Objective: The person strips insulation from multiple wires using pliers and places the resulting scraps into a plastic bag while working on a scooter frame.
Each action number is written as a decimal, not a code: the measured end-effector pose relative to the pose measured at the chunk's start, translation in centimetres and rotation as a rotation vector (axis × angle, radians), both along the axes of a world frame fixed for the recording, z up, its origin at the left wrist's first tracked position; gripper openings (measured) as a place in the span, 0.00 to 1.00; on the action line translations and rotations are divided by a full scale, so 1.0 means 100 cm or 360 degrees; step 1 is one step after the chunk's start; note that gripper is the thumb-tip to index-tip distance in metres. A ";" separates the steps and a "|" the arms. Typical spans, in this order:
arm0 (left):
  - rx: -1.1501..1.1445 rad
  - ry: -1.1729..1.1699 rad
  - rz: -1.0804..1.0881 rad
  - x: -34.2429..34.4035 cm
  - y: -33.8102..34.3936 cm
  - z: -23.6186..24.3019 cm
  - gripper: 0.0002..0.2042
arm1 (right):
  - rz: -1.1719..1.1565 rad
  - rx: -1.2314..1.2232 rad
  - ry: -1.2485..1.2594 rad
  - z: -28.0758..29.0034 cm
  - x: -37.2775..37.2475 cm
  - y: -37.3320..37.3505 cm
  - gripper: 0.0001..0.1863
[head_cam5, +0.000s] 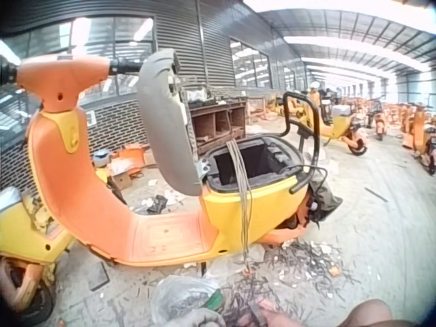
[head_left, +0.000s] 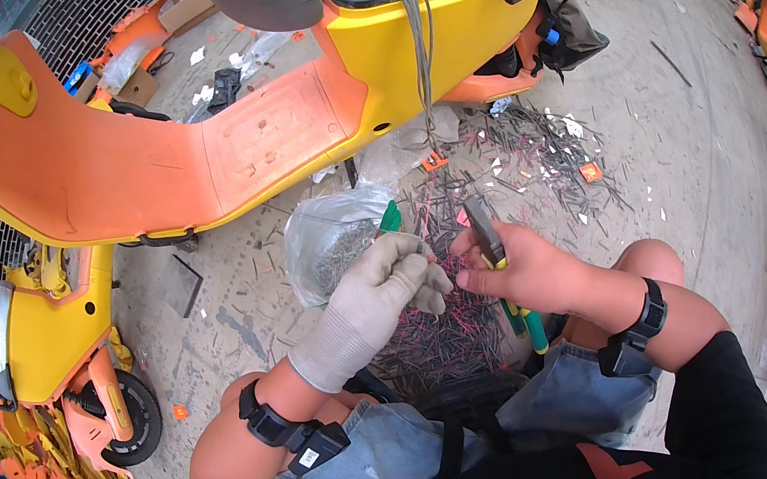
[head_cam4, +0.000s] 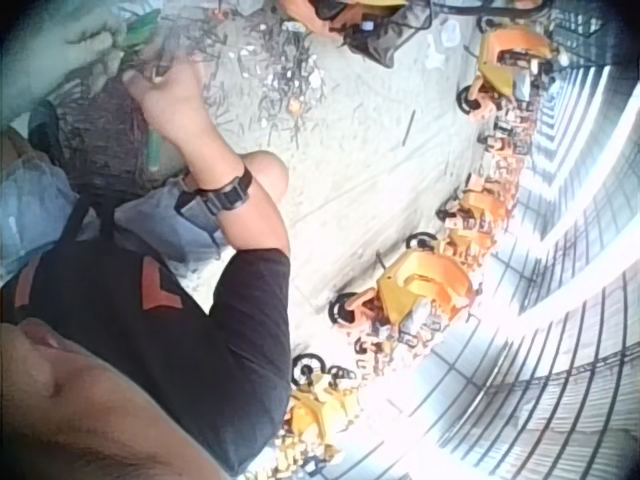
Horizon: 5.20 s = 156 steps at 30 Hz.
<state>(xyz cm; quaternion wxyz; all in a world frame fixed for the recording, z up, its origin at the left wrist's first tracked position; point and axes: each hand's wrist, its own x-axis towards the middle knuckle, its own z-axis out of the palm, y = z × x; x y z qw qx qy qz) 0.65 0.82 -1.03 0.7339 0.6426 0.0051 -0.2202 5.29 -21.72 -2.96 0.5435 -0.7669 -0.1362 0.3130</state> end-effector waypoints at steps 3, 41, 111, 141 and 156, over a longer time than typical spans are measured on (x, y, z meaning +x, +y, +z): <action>-0.0015 -0.0016 -0.0007 0.002 0.001 -0.005 0.11 | 0.0152 0.0056 -0.0016 -0.009 -0.005 -0.002 0.19; 0.0652 -0.0027 -0.0338 -0.001 -0.016 0.014 0.09 | 0.0348 0.0103 -0.0062 -0.002 -0.012 0.004 0.10; 0.0180 0.0068 -0.0158 -0.003 -0.001 0.011 0.13 | -0.0551 0.0344 0.0472 -0.004 0.013 -0.011 0.20; 0.0124 0.0166 -0.0290 -0.005 -0.010 0.025 0.13 | 0.0301 0.0199 -0.1189 0.013 0.007 -0.013 0.12; 0.0311 0.0175 -0.0357 -0.004 -0.008 0.022 0.12 | 0.0524 0.0171 -0.1286 0.010 0.007 -0.015 0.22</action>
